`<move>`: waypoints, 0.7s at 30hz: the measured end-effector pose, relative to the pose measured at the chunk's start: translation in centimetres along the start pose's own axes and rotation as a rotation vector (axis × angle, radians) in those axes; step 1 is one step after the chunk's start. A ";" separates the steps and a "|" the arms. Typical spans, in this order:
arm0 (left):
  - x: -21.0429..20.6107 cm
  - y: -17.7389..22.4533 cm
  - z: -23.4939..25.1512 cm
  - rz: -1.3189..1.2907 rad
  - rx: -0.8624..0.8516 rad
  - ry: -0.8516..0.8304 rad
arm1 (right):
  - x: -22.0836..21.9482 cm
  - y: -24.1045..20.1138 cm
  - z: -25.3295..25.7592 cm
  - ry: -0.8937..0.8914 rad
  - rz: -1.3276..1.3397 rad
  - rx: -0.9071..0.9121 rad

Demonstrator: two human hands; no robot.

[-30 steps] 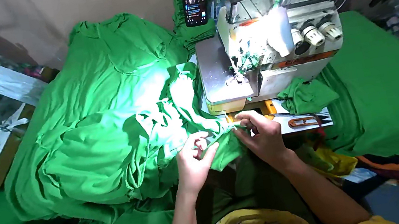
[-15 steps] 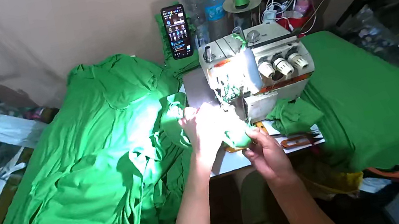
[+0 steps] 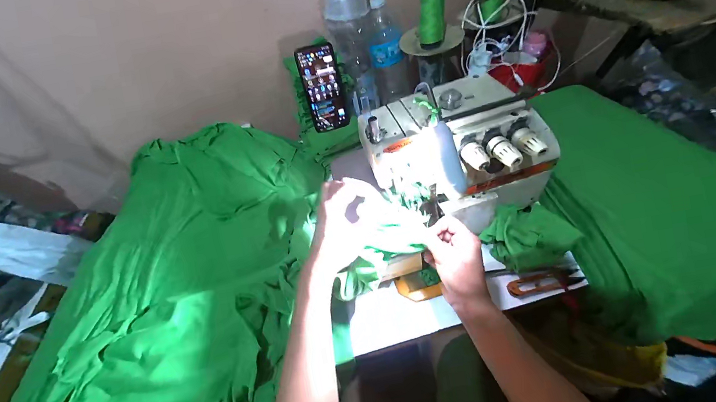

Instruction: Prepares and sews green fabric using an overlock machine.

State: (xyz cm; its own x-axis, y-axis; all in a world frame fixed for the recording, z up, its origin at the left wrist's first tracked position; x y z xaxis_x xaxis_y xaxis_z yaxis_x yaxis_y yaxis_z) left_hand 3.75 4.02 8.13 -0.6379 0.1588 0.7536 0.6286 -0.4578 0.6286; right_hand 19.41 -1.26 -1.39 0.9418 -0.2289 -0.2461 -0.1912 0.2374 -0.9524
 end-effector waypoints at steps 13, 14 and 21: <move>0.9 2.2 0.6 -0.088 -0.112 -0.248 | -0.5 -3.8 -0.5 0.072 -0.769 0.738; 1.1 2.5 0.2 -0.182 -0.191 -0.247 | -0.9 -4.3 -0.2 0.037 -0.813 0.748; 0.3 3.1 -0.4 0.222 -0.093 0.093 | -0.8 -6.7 1.6 -0.282 -0.553 0.688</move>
State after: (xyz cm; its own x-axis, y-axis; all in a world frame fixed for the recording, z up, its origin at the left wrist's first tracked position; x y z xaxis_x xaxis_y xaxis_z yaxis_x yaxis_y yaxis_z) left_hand 5.38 2.31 10.25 -0.5293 -0.0335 0.8478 0.7171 -0.5517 0.4259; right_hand 20.33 -1.13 5.45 0.8998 -0.2598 0.3506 0.4267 0.6918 -0.5825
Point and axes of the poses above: each hand's wrist, its own z-axis towards the middle knuckle, its own x-axis out of the back of the hand, y = z × x, the point moved 5 cm from there along z, towards the middle knuckle, and after that the axes turned 11 degrees about -y, right-handed, at the moved point
